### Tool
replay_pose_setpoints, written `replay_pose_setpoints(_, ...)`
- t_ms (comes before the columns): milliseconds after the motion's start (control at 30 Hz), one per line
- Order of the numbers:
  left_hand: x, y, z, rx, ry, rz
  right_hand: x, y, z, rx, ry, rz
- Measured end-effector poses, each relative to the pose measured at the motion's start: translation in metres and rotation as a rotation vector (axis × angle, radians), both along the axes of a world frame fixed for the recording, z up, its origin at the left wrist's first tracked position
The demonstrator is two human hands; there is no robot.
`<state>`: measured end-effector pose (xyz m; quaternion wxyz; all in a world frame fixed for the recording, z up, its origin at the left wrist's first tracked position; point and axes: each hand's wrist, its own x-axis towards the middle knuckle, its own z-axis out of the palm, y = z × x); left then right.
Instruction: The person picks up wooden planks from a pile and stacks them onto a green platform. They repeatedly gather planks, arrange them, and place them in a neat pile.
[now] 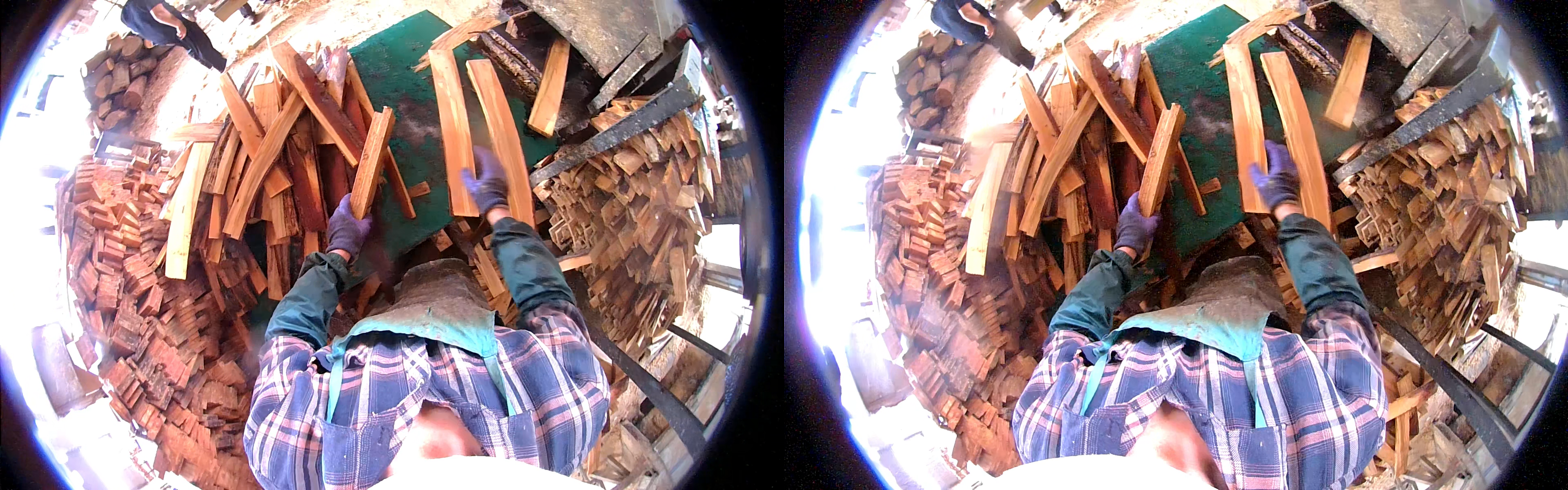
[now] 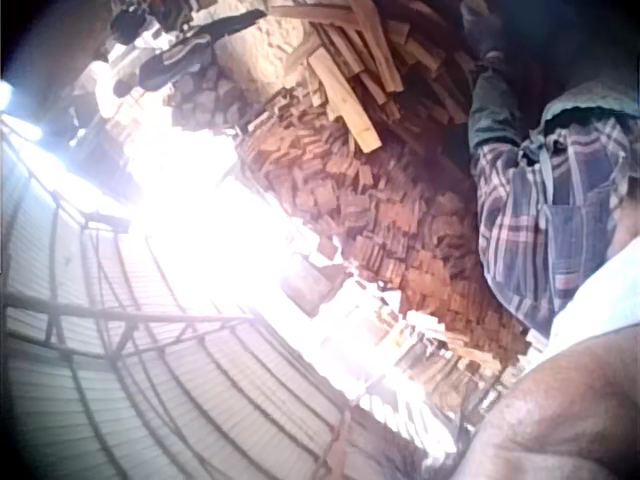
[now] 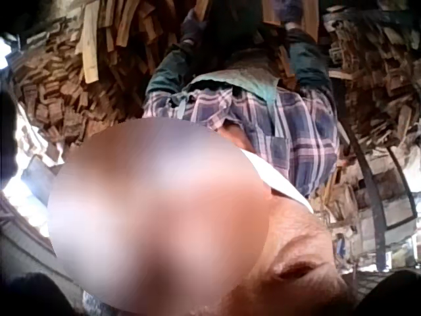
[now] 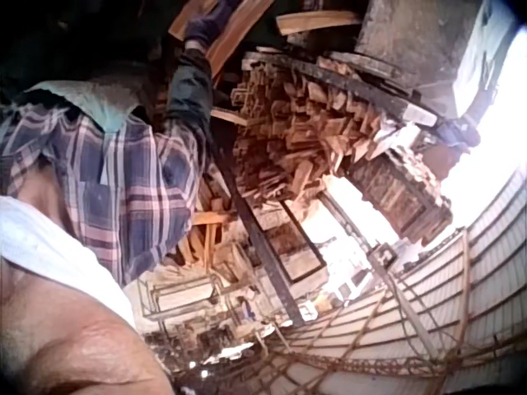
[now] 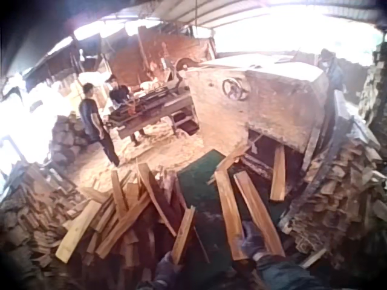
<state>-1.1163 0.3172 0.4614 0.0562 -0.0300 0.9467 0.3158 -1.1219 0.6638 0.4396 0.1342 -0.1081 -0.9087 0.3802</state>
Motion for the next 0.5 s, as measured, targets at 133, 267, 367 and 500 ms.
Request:
replay_pose_setpoints(133, -0.006, -0.011, 0.006, 0.043, -0.082, -0.055, -0.017, -0.064, 0.002, 0.258, -0.650, -0.085)
replay_pose_setpoints(267, -0.018, -0.017, 0.012, 0.420, -0.287, 0.069, -0.015, -0.046, 0.008, -0.042, -0.488, -0.021)
replay_pose_setpoints(367, -0.032, -0.002, 0.012, 0.990, -0.448, 0.081, -0.013, -0.021, 0.017, -0.788, -0.261, 0.057)
replay_pose_setpoints(500, -0.050, 0.044, 0.011, 0.800, -0.374, 0.102, 0.007, -0.024, 0.031, -1.080, -0.289, 0.116)
